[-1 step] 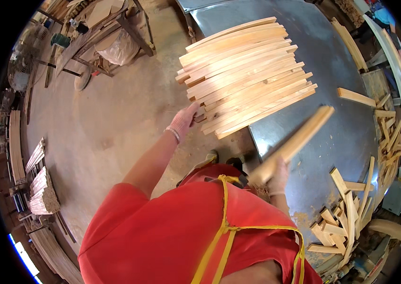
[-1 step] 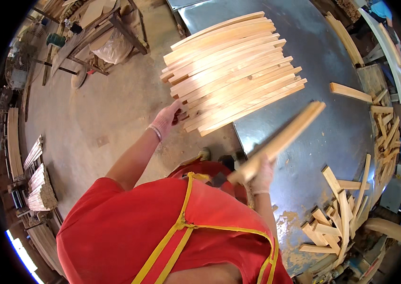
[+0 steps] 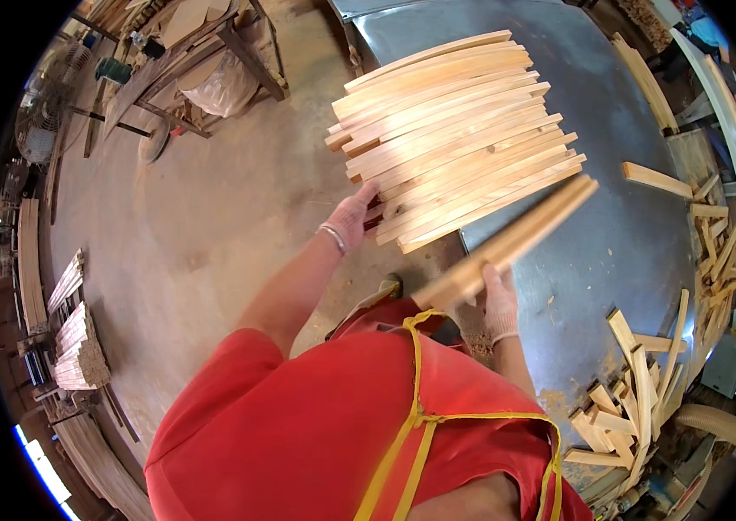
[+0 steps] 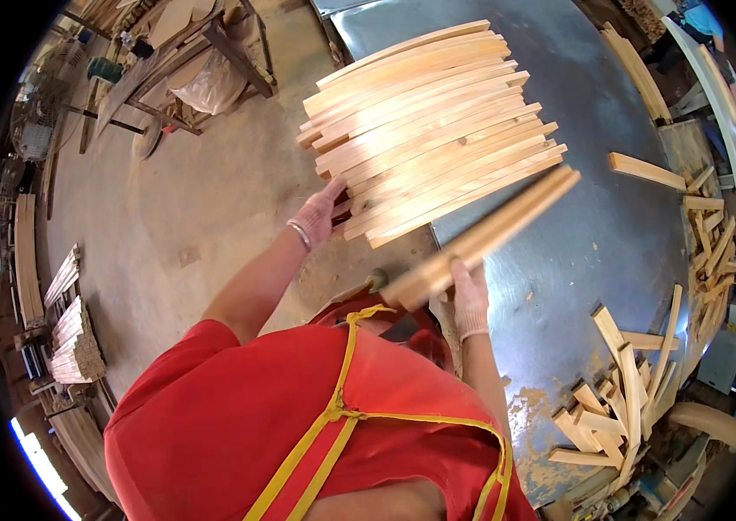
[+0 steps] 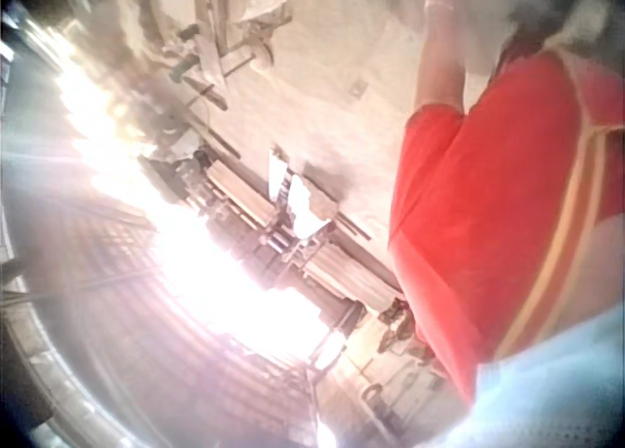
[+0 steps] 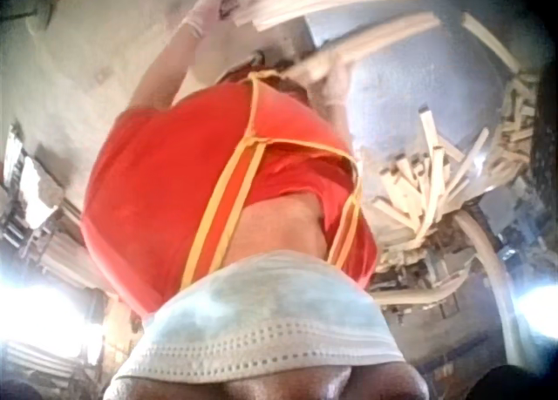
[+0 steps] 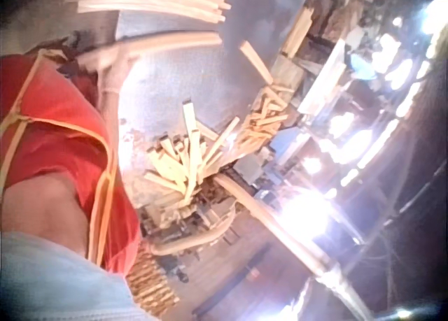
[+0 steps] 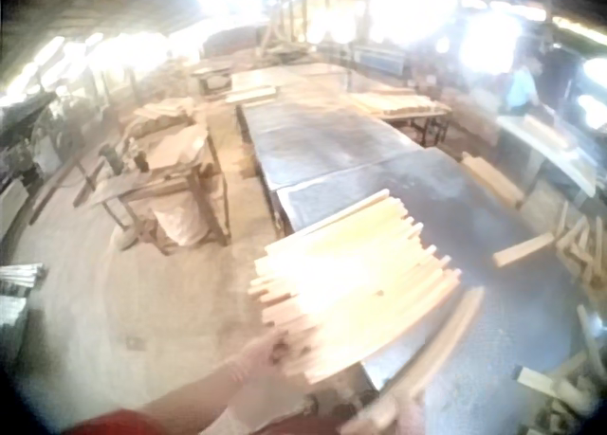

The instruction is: The person repeatedly picks up thin wooden planks from a metal table and stacks them into a neat pile. The person handles the planks one at a time, aligning them before adding them to the growing stack.

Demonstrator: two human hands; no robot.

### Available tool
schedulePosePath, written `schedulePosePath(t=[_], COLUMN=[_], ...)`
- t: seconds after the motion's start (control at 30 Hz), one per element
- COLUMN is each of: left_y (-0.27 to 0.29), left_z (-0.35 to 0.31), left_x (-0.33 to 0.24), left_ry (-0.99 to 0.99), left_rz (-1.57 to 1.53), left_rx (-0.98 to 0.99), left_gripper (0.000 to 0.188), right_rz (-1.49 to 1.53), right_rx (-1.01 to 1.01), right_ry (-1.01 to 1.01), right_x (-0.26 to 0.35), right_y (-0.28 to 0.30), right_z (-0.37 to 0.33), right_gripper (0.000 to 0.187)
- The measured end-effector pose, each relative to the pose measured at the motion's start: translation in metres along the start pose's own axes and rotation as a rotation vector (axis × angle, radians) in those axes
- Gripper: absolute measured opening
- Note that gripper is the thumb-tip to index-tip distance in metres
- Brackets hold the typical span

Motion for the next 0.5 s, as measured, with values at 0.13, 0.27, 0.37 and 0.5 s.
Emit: schedulePosePath(t=[0.13,0.27,0.37,0.5], left_y=[-0.003,-0.023,-0.086,-0.157], left_z=[-0.015,-0.056,-0.08,-0.002], left_x=[0.026,0.027,-0.032,-0.038], left_ry=[0.107,-0.09,-0.287,-0.451], left_rz=[0.194,1.316,1.432,1.245], left_rx=[0.19,0.386,0.282,0.111], left_gripper=[0.038,0.039,0.052,0.069], right_rz=[-0.075,-0.193,-0.462,-0.709], right_rx=[0.14,0.069,0.122,0.144], right_ry=[0.027,0.128,0.009,0.019], right_x=[0.047,0.086,0.11,0.144], right_y=[-0.013,-0.005,0.023,0.012], right_z=[0.038,0.051,0.066,0.1], right_gripper=[0.08,0.078,0.086,0.076])
Point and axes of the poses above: each hand's wrist, its own z-axis towards the middle knuckle, its own y-axis out of the back of the hand, x = y × z, the point moved 1 cm from there along z, towards the middle knuckle, and after that the axes turned 7 degrees about z, right-handed, at the moved point
